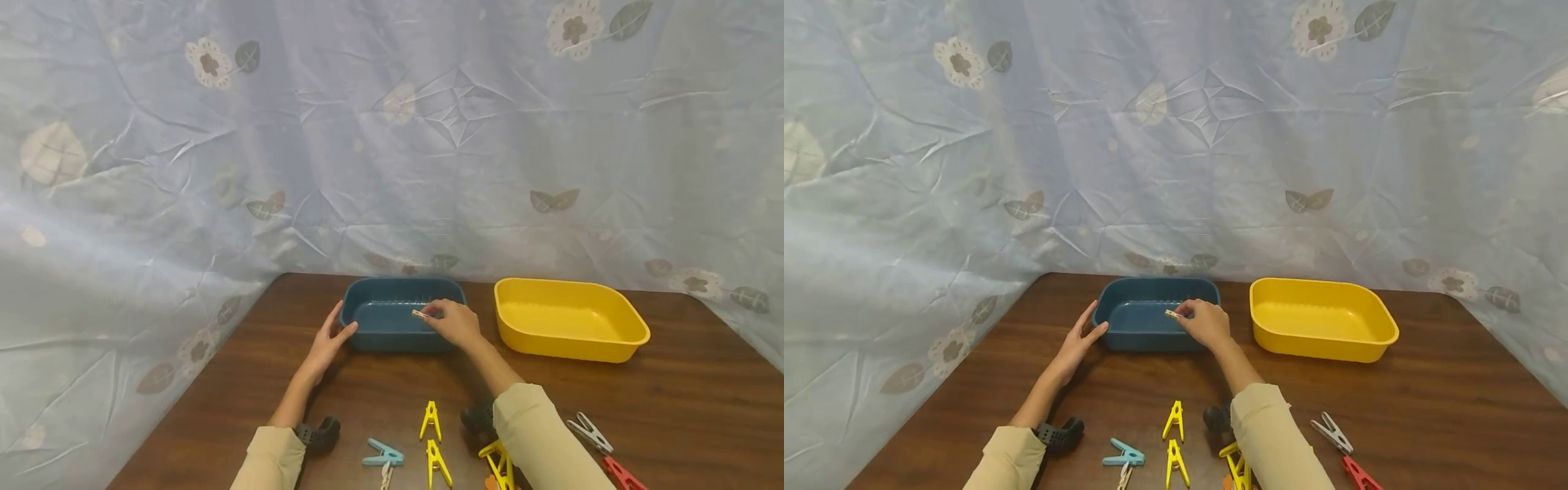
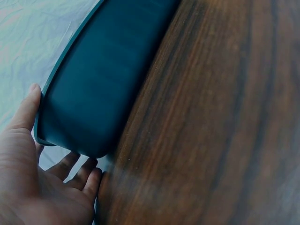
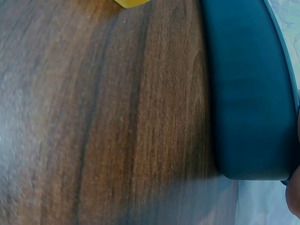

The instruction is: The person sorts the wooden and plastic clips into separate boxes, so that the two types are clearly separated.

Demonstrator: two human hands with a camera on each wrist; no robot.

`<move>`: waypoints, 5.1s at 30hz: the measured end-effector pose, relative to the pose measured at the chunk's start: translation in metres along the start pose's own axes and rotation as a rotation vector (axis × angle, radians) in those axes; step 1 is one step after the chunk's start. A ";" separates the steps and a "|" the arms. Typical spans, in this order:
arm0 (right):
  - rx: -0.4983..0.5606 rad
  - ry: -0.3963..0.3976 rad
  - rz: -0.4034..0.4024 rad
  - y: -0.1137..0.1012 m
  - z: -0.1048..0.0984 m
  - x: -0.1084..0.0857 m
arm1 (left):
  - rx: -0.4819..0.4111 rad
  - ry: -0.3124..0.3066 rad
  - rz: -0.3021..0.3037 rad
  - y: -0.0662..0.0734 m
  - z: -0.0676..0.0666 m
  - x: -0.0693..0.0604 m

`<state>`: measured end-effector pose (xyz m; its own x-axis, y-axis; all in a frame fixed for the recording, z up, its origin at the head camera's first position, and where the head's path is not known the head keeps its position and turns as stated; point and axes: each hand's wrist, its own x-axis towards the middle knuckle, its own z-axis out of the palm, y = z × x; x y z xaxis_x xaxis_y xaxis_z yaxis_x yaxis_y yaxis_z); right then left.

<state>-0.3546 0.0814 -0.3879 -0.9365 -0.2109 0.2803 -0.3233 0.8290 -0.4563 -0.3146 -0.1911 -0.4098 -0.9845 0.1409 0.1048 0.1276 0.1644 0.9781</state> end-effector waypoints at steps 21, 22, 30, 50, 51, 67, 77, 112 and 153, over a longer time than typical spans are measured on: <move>0.065 0.005 -0.035 0.005 0.003 -0.004 | 0.017 0.021 0.010 -0.020 0.000 0.009; 0.075 0.000 -0.045 0.005 0.001 -0.003 | 0.023 0.025 0.014 -0.020 0.000 0.011; 0.253 -0.006 -0.240 0.004 -0.024 -0.006 | -0.007 0.021 -0.007 -0.011 -0.002 0.011; 0.412 -0.364 -0.501 -0.042 -0.043 -0.102 | -0.005 0.027 -0.004 -0.018 -0.002 0.013; 0.420 -0.397 -0.508 -0.047 -0.039 -0.107 | -0.008 0.018 -0.009 -0.017 -0.002 0.013; 0.245 -0.594 -0.664 -0.085 0.005 -0.141 | 0.007 -0.012 -0.001 0.009 0.002 -0.004; 0.010 -0.448 -0.857 -0.081 0.003 -0.139 | -0.001 0.000 -0.004 0.009 0.002 -0.002; 0.206 -0.570 -0.696 -0.086 0.000 -0.133 | 0.010 0.046 0.030 -0.023 -0.002 0.010; 0.188 -0.236 -0.321 -0.027 -0.065 -0.024 | -0.023 0.032 0.025 0.010 0.004 -0.005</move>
<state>-0.3148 0.0981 -0.3275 -0.7831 -0.5728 0.2421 -0.6014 0.5983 -0.5294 -0.3080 -0.1865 -0.4008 -0.9843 0.1137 0.1349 0.1502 0.1387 0.9789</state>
